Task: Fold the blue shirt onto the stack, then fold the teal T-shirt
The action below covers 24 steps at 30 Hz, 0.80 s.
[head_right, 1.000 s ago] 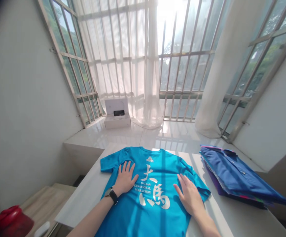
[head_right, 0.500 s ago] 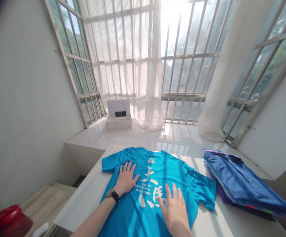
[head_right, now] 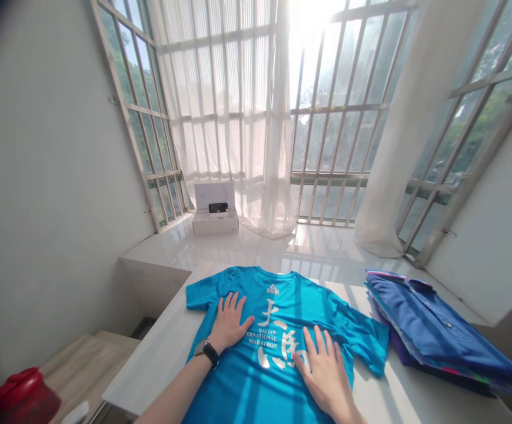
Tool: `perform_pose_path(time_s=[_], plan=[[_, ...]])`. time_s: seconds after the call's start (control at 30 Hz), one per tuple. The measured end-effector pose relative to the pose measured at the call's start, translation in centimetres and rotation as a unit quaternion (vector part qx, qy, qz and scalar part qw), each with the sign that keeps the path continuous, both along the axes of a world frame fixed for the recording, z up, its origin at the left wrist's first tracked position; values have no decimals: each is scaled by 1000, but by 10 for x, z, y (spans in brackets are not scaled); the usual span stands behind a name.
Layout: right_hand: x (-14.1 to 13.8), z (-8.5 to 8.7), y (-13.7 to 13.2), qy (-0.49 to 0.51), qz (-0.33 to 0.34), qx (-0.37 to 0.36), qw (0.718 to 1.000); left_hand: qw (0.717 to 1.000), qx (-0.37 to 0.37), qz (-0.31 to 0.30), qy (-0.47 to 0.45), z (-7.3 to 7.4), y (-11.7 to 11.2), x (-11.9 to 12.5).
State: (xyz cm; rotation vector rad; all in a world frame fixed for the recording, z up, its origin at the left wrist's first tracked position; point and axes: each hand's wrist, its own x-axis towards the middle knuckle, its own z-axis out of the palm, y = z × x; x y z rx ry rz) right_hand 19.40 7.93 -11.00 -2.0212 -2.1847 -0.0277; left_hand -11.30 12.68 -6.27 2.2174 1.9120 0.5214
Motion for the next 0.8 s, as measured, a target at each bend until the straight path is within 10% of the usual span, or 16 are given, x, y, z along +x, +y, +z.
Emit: perform_pose_path(time_s=[0.23,0.37,0.6,0.8], plan=[[2,2,4,6,1,-15,1000,989,0,3,-145,18,6,-7],[2,1,3,15,2,-5,1000,987,22,-7,-159,26,-31,-28],[10,-6,12,43,25,24,998,989,-21,103,-102,-17,-159,-82],[12,13,17,167,53,162,971,987,-32,144,-63,-36,-182,-89]])
